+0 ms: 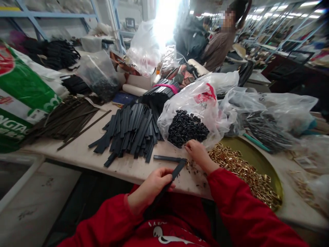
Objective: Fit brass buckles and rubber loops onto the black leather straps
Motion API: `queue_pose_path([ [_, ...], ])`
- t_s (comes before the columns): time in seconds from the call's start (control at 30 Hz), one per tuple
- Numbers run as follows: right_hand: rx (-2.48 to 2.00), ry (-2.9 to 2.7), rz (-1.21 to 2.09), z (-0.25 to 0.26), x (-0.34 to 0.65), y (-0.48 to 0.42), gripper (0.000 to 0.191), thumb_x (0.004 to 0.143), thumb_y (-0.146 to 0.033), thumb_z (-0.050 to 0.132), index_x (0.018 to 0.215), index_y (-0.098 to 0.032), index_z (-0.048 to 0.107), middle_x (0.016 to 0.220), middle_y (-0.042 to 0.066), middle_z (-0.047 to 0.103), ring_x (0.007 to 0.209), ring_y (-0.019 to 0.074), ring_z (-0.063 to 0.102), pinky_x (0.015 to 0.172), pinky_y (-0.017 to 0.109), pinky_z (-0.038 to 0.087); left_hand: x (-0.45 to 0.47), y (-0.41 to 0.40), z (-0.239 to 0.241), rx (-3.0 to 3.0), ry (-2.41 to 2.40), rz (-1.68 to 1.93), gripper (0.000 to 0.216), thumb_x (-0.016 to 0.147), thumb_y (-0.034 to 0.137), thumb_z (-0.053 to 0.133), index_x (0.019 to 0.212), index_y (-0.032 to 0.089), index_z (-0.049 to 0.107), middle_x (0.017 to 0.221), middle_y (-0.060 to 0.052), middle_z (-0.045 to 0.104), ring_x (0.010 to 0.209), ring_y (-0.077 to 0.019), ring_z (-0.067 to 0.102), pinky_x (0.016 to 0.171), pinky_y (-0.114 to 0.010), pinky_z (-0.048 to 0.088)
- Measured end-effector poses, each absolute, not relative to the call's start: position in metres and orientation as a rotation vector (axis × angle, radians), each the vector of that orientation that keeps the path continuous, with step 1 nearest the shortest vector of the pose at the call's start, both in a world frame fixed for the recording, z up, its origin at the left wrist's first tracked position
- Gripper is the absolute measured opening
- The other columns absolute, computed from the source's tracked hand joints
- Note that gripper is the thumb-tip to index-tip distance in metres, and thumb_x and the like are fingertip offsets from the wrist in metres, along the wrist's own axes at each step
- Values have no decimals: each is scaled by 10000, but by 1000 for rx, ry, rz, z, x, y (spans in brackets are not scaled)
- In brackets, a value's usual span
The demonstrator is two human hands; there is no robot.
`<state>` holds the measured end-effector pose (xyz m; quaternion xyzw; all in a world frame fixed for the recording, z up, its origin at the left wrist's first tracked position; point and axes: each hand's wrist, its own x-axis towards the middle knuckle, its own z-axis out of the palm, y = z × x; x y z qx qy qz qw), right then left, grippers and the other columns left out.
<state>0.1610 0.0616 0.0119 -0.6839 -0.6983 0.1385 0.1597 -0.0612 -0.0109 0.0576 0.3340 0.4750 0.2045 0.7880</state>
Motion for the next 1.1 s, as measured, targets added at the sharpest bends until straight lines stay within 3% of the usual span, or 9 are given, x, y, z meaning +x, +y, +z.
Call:
queue_pose_path([
  [0.07,-1887,-1834,520,17,161,48,178,805,-260,511,908,-140,593,819,59,596,758,166,545,702,281,412,-57,-2,60,720,1022,448,167,768,151,513,931,128,543,770,8,560,571,-59,563,510,-165,441],
  [0.17,-1647,-1423,969,25,156,20,368,801,-368,517,1110,-170,542,809,17,604,658,128,527,601,253,410,-50,1,59,719,1029,452,136,766,158,515,897,136,543,769,7,557,581,-65,569,506,-168,442],
  [0.27,-1443,-1021,1332,31,146,-3,345,768,-407,564,1048,-209,592,771,-6,618,594,98,505,555,232,397,-47,-5,59,735,1033,456,134,748,164,528,880,141,537,759,9,559,563,-68,569,497,-174,440],
  [0.4,-1279,-589,1498,34,134,-22,256,680,-397,672,852,-220,602,774,-14,634,594,91,544,568,231,444,-48,-15,57,785,998,458,157,752,251,540,871,154,510,689,39,531,488,-58,521,461,-178,413],
  [0.57,-1181,-410,1532,35,119,-40,250,662,-415,696,784,-222,597,793,-16,649,645,101,585,630,249,491,-49,-28,51,1195,1052,550,192,790,365,494,776,175,473,561,79,450,437,-66,440,438,-190,349],
  [0.83,-1273,-652,1397,37,109,-64,317,647,-407,704,867,-201,604,732,-17,592,600,99,529,576,235,443,-55,-42,58,1673,1158,499,138,795,256,419,695,186,483,578,52,484,527,-108,455,505,-224,316],
  [1.1,-1343,-968,1360,51,109,-71,287,611,-405,710,749,-195,572,655,-42,553,599,102,495,579,232,404,-62,-33,85,1718,1020,233,187,778,275,423,615,188,446,511,56,458,497,-115,437,478,-227,293],
])
